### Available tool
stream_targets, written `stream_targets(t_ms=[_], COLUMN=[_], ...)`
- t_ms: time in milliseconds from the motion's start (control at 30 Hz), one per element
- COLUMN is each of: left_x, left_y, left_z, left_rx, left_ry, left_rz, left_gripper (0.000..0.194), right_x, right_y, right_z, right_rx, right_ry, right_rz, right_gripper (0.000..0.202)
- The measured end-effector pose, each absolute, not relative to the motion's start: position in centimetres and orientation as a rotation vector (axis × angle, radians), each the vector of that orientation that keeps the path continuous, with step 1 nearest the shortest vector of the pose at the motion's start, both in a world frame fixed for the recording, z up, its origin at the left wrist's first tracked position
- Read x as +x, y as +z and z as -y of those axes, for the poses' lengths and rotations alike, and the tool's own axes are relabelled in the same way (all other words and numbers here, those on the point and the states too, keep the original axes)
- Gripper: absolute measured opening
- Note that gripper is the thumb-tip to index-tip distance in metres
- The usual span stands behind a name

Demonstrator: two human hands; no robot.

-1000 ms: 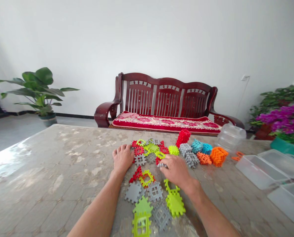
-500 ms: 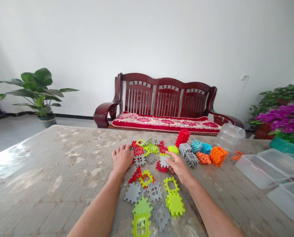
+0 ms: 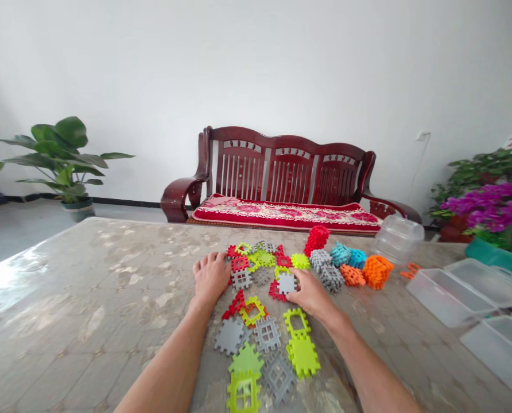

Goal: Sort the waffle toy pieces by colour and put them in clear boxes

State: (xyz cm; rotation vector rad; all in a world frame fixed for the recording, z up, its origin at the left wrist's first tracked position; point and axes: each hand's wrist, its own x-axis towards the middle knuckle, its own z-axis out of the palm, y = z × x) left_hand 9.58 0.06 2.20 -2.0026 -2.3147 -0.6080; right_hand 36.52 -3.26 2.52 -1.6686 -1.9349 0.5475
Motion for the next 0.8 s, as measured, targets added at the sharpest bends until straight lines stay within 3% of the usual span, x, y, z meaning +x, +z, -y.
stream_targets(t_ms=[233, 433, 667, 800], left_x=[9.5, 9.5, 9.5, 9.4], left_y=[2.2, 2.3, 2.2, 2.1], left_z=[0.0, -0.1, -0.2, -0.2], left_rx=[-1.999, -2.007, -2.014, -2.011], left_ry=[-0.595, -0.582, -0.598, -0.607], left_rz=[2.301, 2.315, 2.328, 2.333], left_gripper=[0.042, 0.043, 0.042, 0.042], right_x=[36.6, 37.0, 41.7, 43.7], right_y=[3.5, 5.4, 7.7, 7.4], right_z=[3.8, 4.1, 1.9, 0.5], right_rx=[-1.695, -1.788, -2.059, -2.207], right_ry=[0.452, 0.282, -0.214, -0.331], right_rz=[2.068, 1.992, 1.630, 1.610], right_gripper=[0.067, 0.049, 0.052, 0.055])
